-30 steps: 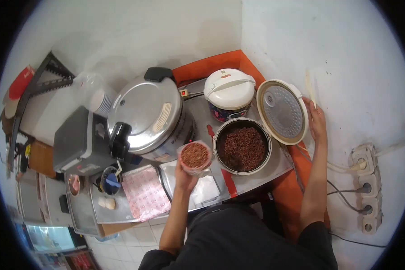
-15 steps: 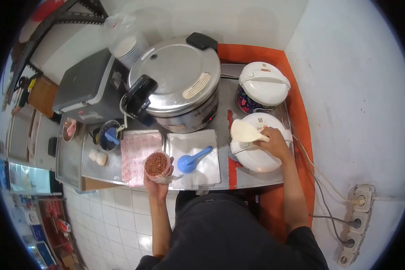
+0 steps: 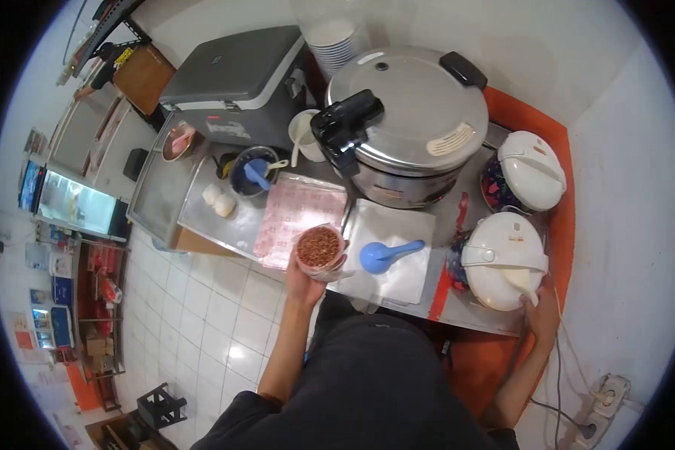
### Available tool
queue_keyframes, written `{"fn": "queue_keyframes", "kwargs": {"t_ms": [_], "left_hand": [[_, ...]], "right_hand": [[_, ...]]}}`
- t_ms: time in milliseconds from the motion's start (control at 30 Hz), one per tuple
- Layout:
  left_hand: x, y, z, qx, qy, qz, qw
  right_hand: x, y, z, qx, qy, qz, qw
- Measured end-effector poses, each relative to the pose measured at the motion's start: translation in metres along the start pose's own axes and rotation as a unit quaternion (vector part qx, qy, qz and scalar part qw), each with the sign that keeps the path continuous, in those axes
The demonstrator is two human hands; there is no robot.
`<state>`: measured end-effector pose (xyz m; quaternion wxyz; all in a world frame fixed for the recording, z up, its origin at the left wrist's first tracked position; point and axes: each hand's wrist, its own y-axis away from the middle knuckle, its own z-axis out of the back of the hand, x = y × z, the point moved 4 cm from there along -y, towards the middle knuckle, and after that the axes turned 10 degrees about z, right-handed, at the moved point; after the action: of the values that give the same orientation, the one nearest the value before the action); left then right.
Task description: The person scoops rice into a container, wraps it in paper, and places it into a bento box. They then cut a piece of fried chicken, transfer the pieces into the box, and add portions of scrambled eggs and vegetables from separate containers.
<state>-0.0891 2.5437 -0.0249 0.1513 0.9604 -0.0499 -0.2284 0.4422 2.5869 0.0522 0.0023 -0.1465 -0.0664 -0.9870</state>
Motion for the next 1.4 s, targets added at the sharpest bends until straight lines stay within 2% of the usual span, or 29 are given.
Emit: {"fn": "queue_keyframes", "kwargs": {"t_ms": [67,167,200,233,267,300,333,367,433,467,500,533,567,633,667,733,767,800,833,867,900,933,967,1000,1033,1100,1133,1267,1400], "left_hand": [[-0.003,-0.007,0.002,0.000,0.013,0.024,1.000],[-0.008,-0.017,-0.003,0.012,0.025,0.065,0.997],[-0.010,-0.019,-0.007,0.028,0.065,0.093,0.993],[-0.012,-0.022,-0.010,0.032,0.071,0.113,0.991],[-0.015,-0.024,-0.012,0.037,0.077,0.133,0.987],[-0.017,-0.027,-0.011,0.042,0.083,0.151,0.984],[-0.017,-0.032,-0.004,0.025,0.070,0.175,0.982],[-0.015,-0.037,0.011,0.040,0.055,0.203,0.977],[-0.010,-0.042,0.047,0.064,0.025,0.253,0.965],[-0.012,-0.044,0.060,-0.028,-0.077,0.180,0.980],[-0.018,-0.042,0.077,-0.071,-0.091,0.185,0.976],[-0.028,-0.046,0.104,-0.055,-0.158,0.175,0.970],[-0.044,-0.050,0.118,-0.036,-0.223,0.166,0.960],[-0.078,-0.052,0.148,-0.031,-0.390,0.066,0.918],[-0.097,-0.049,0.157,-0.030,-0.468,0.016,0.883],[-0.129,-0.037,0.177,-0.059,-0.540,0.050,0.838],[-0.146,-0.033,0.187,-0.070,-0.577,0.065,0.811],[-0.158,-0.027,0.191,-0.011,-0.700,-0.021,0.713],[-0.162,-0.021,0.198,0.030,-0.739,-0.043,0.671],[-0.166,-0.014,0.200,0.073,-0.774,-0.065,0.625],[-0.170,-0.009,0.201,0.118,-0.805,-0.085,0.575],[-0.170,-0.008,0.207,0.151,-0.813,-0.093,0.555],[-0.170,-0.010,0.219,0.158,-0.832,-0.083,0.525],[-0.168,-0.012,0.231,0.168,-0.848,-0.074,0.497],[-0.162,-0.014,0.242,0.180,-0.861,-0.067,0.470],[-0.161,-0.016,0.256,0.190,-0.862,-0.082,0.462],[-0.161,-0.017,0.262,0.193,-0.862,-0.090,0.460],[-0.173,-0.012,0.226,0.236,-0.859,-0.062,0.450],[-0.162,-0.014,0.247,0.237,-0.870,-0.044,0.431]], "right_hand": [[0.010,0.002,-0.011,-0.095,0.022,0.043,0.994],[0.065,0.010,-0.021,-0.230,0.181,0.106,0.950],[0.097,0.005,-0.025,-0.198,0.021,0.073,0.977],[0.139,-0.002,-0.032,-0.162,-0.141,0.037,0.976],[0.180,-0.009,-0.053,-0.074,-0.361,0.016,0.929],[0.192,-0.020,-0.107,-0.013,-0.442,0.066,0.894],[0.238,-0.023,-0.132,0.064,-0.552,0.045,0.830],[0.276,-0.026,-0.176,0.153,-0.705,0.028,0.692],[0.359,-0.024,-0.222,0.225,-0.824,-0.015,0.520],[0.386,-0.025,-0.237,0.212,-0.845,-0.064,0.486],[0.409,-0.024,-0.252,0.198,-0.863,-0.115,0.451],[0.426,-0.024,-0.266,0.181,-0.876,-0.168,0.415],[0.439,-0.025,-0.276,0.187,-0.887,-0.152,0.393],[0.453,-0.025,-0.295,0.197,-0.907,-0.123,0.352],[0.457,-0.030,-0.305,0.187,-0.901,-0.129,0.370],[0.466,-0.045,-0.325,0.171,-0.888,-0.142,0.402],[0.470,-0.056,-0.331,0.115,-0.832,-0.088,0.536],[0.474,-0.065,-0.336,0.057,-0.753,-0.031,0.655],[0.481,-0.073,-0.339,-0.003,-0.654,0.028,0.756],[0.490,-0.074,-0.355,0.002,-0.573,-0.002,0.819],[0.515,-0.074,-0.343,-0.032,-0.449,0.068,0.890],[0.540,-0.072,-0.331,-0.064,-0.312,0.134,0.938],[0.557,-0.070,-0.323,-0.092,-0.165,0.196,0.962],[0.559,-0.072,-0.349,-0.060,-0.126,0.230,0.963],[0.555,-0.070,-0.369,-0.074,-0.111,0.241,0.961],[0.556,-0.069,-0.383,-0.108,-0.075,0.258,0.957],[0.553,-0.071,-0.391,-0.049,-0.109,0.234,0.965],[0.542,-0.067,-0.371,-0.060,-0.138,0.254,0.955],[0.535,-0.057,-0.356,-0.046,-0.169,0.279,0.944]]}}
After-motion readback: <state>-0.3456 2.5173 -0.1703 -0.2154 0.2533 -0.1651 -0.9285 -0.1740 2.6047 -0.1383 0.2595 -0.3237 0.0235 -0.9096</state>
